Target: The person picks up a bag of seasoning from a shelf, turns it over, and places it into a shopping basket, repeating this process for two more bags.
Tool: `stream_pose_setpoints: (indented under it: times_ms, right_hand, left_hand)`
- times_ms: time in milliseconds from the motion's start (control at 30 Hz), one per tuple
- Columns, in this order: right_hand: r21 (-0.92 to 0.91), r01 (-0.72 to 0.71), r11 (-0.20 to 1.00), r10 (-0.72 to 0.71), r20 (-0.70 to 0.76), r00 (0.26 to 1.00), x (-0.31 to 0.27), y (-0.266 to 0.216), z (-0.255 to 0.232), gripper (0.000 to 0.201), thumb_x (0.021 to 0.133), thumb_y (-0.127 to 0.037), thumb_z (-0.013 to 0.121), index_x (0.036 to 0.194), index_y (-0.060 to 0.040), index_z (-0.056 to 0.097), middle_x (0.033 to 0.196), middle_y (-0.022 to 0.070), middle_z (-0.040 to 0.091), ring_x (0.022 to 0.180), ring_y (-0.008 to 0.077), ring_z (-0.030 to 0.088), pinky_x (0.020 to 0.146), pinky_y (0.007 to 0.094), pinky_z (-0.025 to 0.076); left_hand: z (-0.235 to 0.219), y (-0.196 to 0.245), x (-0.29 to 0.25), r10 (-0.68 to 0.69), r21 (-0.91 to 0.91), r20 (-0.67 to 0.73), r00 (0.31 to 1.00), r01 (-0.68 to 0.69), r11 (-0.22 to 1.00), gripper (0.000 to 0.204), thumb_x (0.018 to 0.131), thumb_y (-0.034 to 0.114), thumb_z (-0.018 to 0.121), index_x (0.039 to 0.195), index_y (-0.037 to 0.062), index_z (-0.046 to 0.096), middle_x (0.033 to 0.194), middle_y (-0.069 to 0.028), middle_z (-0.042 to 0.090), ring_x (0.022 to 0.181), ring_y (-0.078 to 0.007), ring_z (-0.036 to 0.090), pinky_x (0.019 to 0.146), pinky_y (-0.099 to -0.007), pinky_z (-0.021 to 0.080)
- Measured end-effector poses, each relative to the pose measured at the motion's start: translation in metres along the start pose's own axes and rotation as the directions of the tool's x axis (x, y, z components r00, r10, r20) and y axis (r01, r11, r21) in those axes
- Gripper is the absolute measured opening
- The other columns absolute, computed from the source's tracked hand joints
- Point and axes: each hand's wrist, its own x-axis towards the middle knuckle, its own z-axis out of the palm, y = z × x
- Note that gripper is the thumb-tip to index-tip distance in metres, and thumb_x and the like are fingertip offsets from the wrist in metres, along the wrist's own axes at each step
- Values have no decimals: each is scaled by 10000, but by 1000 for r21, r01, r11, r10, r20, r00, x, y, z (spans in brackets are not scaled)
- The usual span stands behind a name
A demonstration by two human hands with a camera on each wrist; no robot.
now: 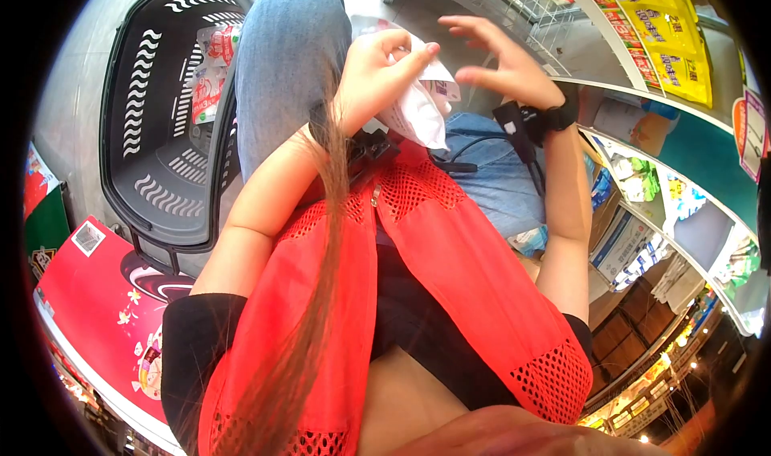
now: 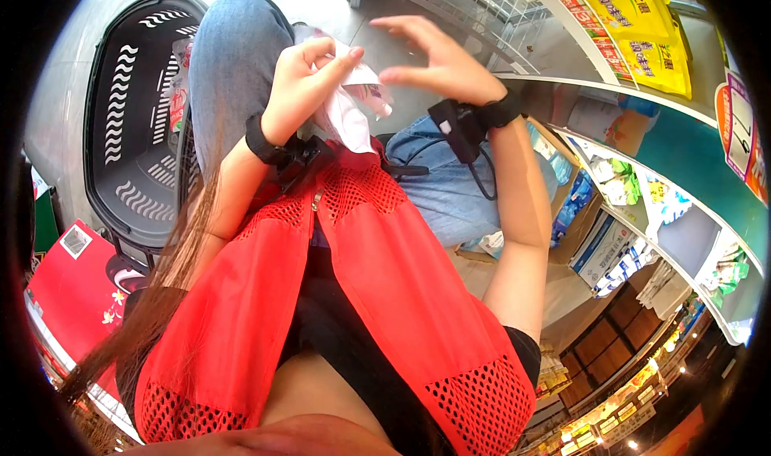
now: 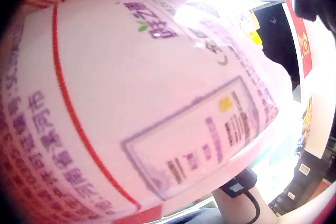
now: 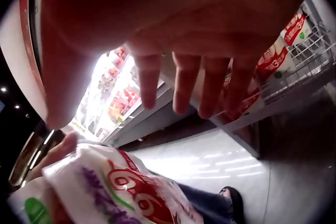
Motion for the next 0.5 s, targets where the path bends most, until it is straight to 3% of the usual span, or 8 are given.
stream_pose_setpoints:
  times_ms: [67,200,267,300,333,400,467,500]
  right_hand:
    - [-75,130,989,-126,51,991,2,-8,13,586,671,-267,658,1164,-66,417,1141,131,421,1100,250,385,911,325,314]
    - [-88,130,988,-132,-15,991,3,5,33,508,679,-155,602,1150,-73,431,1102,157,460,998,291,469,840,319,384]
    - [-364,57,930,-90,-74,993,5,20,29,418,701,-82,522,1115,-82,467,1013,156,533,895,306,522,771,328,425]
    - [-372,15,928,-59,-107,993,5,20,25,316,719,-71,471,1031,-47,514,886,186,559,798,333,541,706,343,436]
    - [-372,15,928,-60,-108,992,5,21,19,316,719,-71,471,1031,-47,514,886,186,559,798,333,541,706,343,436]
    - [-224,-214,951,177,-175,969,4,20,9,242,725,-107,472,939,-14,536,802,217,541,743,345,540,654,357,429]
    - [-92,-324,942,285,-296,912,2,23,-2,287,800,-246,463,838,24,551,617,175,526,562,249,542,539,321,405]
    - [-29,-452,892,421,-316,851,1,32,-10,319,802,-278,470,825,27,559,601,153,531,552,224,533,534,312,398]
  left_hand:
    - [2,0,0,0,-41,-12,1000,-1,999,249,776,218,588,666,-2,553,493,55,435,474,12,355,387,-168,250]
    - [2,-1,0,-29,-81,-24,999,27,996,226,785,209,576,738,-12,591,521,43,487,486,6,400,403,-161,281]
    - [3,-3,1,-57,-40,-25,998,55,998,224,788,205,573,745,-14,592,531,42,496,488,6,409,407,-159,288]
    - [6,-4,2,17,-40,-49,999,-19,999,225,788,205,574,739,-14,591,524,49,486,479,8,397,402,-159,277]
    - [7,-5,2,91,-39,-72,993,-94,995,227,788,206,575,733,-13,590,517,56,477,470,9,386,398,-160,267]
    - [4,3,0,31,-57,-41,999,-33,998,234,788,214,578,719,-9,587,506,62,464,459,10,371,394,-162,255]
    - [2,6,-1,-31,-75,-10,999,30,997,242,787,222,581,704,-5,583,496,68,452,448,10,357,390,-163,243]
    - [1,4,0,-56,-77,-50,997,52,996,248,788,229,581,692,0,579,489,72,442,442,12,345,388,-163,231]
